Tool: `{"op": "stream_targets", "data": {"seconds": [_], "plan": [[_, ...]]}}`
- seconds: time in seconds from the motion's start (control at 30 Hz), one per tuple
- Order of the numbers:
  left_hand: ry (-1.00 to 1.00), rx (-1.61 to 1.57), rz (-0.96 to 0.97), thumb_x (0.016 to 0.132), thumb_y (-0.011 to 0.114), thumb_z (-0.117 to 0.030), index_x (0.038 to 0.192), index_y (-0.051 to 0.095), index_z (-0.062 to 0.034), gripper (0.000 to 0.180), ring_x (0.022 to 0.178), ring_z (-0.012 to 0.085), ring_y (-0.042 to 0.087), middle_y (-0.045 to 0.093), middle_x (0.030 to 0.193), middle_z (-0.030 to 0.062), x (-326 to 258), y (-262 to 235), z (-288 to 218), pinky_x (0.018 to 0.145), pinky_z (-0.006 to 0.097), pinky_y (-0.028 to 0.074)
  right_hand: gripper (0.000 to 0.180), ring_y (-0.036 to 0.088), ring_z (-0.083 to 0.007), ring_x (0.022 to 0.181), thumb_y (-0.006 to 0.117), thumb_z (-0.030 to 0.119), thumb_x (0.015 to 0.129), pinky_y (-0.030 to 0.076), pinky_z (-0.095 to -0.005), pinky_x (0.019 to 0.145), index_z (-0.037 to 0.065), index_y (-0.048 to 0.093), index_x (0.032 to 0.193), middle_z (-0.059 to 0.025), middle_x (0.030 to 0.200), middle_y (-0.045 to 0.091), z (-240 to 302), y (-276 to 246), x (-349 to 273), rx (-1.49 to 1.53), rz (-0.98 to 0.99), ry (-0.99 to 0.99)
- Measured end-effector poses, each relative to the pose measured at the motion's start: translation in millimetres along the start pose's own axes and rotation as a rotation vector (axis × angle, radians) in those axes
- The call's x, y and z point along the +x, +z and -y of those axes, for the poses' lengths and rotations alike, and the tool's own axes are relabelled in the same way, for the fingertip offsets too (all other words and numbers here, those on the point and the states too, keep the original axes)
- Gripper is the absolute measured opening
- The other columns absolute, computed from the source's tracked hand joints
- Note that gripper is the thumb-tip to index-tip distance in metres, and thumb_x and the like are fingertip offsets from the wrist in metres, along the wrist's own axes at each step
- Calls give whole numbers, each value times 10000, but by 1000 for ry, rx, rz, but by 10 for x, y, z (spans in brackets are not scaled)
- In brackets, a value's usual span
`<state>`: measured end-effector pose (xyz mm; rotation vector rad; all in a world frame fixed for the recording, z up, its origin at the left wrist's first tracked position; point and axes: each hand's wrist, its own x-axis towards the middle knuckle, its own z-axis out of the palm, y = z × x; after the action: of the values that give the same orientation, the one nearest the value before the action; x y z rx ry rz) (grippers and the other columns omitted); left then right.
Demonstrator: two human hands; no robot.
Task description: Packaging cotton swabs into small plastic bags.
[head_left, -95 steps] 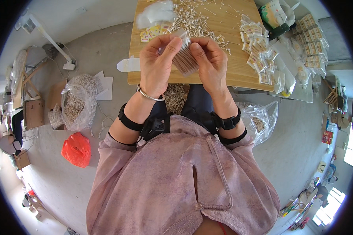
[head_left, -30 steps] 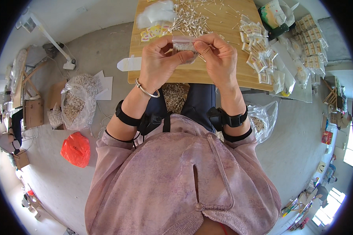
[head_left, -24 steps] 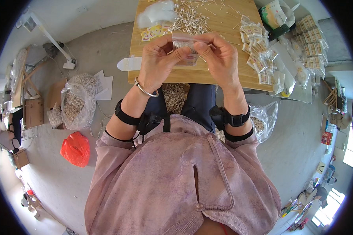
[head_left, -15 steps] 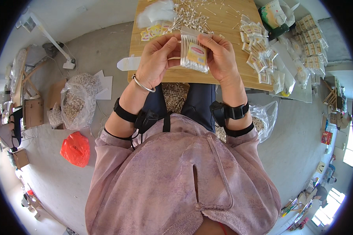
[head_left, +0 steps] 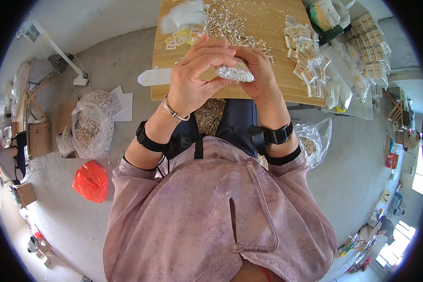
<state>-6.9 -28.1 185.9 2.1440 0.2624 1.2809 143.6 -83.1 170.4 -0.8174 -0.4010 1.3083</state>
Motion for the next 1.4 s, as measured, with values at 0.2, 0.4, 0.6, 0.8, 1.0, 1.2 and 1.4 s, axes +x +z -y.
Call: {"op": "stream_targets", "data": {"seconds": [0.2, 0.4, 0.6, 0.8, 1.0, 1.2, 1.4], "plan": [[-61, -200, -37, 607, 777, 2, 828, 655, -101, 273, 975, 209, 635, 689, 887, 6, -58, 41, 79, 1035, 420, 381, 120, 642, -162, 675, 576, 43, 833, 530, -272, 570, -62, 633, 849, -116, 793, 640, -4, -11, -26, -25, 20, 49], [-92, -73, 3, 576, 827, -133, 900, 664, -138, 363, 1000, 201, 619, 688, 884, -9, 23, 32, -74, 1039, 437, 351, 147, 641, -174, 667, 565, 68, 854, 530, -275, 554, -68, 621, 844, -120, 793, 634, -20, 46, -49, -21, 12, 27], [56, 44, 57, 540, 846, -205, 816, 682, -161, 323, 973, 166, 620, 687, 873, -34, 23, 45, -11, 1051, 435, 321, 178, 634, -163, 674, 561, 93, 873, 532, -278, 561, -81, 601, 875, -126, 815, 630, -40, 70, -70, -52, 64, 49], [-20, 12, 71, 591, 830, -158, 781, 690, -132, 238, 1017, 161, 604, 699, 833, -26, 33, 31, -48, 1074, 439, 280, 204, 636, -168, 683, 572, 121, 883, 531, -275, 562, -80, 604, 884, -127, 830, 628, -126, 71, -76, -6, 54, 38], [-30, -31, 115, 583, 832, -193, 795, 704, -139, 253, 1021, 157, 599, 699, 850, -30, 35, 31, -39, 1087, 437, 252, 204, 649, -195, 748, 535, 87, 885, 544, -285, 597, -96, 592, 954, -147, 874, 629, -122, 93, -89, 6, 80, 55], [-25, -34, 141, 555, 846, -226, 818, 694, -171, 309, 997, 161, 606, 690, 862, -34, 44, 31, -23, 1073, 449, 265, 209, 649, -220, 792, 499, 55, 882, 555, -304, 628, -103, 565, 1002, -170, 939, 617, -123, 47, -93, 24, 96, 58], [-158, -178, 4, 575, 841, -204, 871, 674, -135, 348, 1052, 182, 581, 695, 867, -26, 32, -35, -54, 1074, 431, 275, 177, 625, -142, 613, 526, 92, 876, 480, -209, 427, -67, 595, 913, -113, 790, 624, -87, -25, -60, -31, 17, 85]]}}
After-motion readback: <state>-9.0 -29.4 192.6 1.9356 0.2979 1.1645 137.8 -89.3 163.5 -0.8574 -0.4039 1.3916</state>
